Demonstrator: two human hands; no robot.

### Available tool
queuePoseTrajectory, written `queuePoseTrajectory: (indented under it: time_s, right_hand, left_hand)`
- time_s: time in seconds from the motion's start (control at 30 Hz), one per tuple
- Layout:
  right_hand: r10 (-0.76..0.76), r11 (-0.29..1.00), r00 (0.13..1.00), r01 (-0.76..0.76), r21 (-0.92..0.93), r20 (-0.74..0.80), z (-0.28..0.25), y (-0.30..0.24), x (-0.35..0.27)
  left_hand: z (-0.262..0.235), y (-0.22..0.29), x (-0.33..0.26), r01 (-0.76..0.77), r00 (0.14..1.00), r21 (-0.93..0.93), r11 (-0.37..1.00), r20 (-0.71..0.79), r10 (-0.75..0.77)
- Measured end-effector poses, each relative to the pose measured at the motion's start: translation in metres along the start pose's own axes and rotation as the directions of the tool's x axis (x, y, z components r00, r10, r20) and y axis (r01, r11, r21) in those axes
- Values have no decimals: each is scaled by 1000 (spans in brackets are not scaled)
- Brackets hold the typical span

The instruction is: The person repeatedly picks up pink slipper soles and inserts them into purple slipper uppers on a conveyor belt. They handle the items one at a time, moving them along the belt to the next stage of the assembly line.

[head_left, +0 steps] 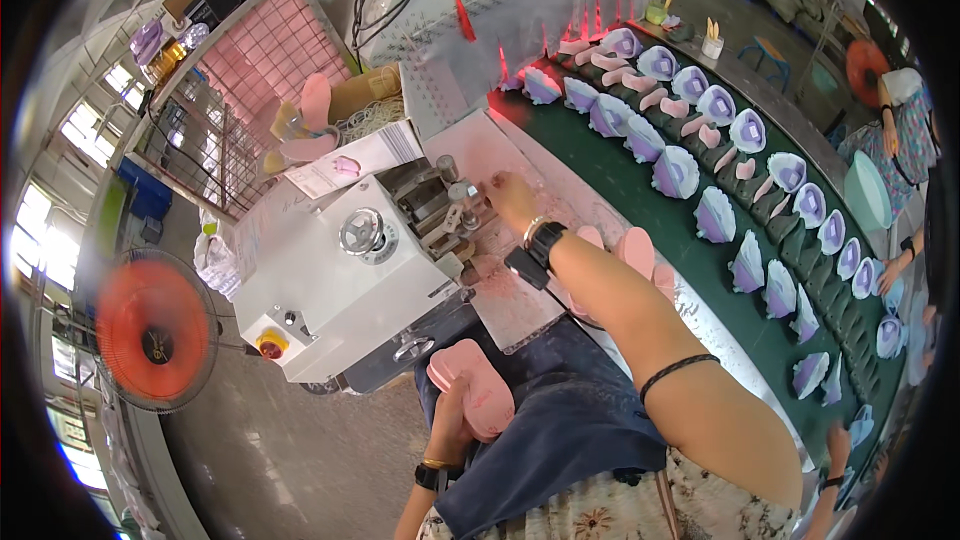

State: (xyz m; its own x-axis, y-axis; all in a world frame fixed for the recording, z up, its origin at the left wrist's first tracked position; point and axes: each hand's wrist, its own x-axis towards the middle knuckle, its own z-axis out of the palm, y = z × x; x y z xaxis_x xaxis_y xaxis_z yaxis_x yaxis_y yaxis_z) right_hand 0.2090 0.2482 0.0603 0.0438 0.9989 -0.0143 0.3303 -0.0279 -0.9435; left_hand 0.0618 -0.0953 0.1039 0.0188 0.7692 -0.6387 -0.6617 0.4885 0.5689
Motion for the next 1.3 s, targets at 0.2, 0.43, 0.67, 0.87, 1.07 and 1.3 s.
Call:
queuePoseTrajectory:
  time_s: [0.2,0.43,0.67,0.87,1.07,1.3]
  right_hand:
    - [83,885,972,29,465,-219,-107,3,-7]
    - [196,972,672,-38,231,-714,-375,167,-86]
    - [130,875,344,-480,-55,-930,-537,281,-162]
    - [-83,928,379,-308,-209,-922,-511,266,-115]
    - [-67,881,984,136,452,-165,-303,94,-126]
    - [-95,988,909,135,-72,407,-142,-35,-252]
  left_hand:
    - [5,-6,16,-14,998,54,998,-64,18]
    - [44,-9,23,98,990,71,993,96,-105]
    - [56,-15,32,95,992,96,991,76,-102]
    - [64,-21,25,133,986,99,986,91,-142]
    - [60,-28,23,75,984,134,988,153,-96]
    - [55,-19,39,2,997,278,961,77,-24]
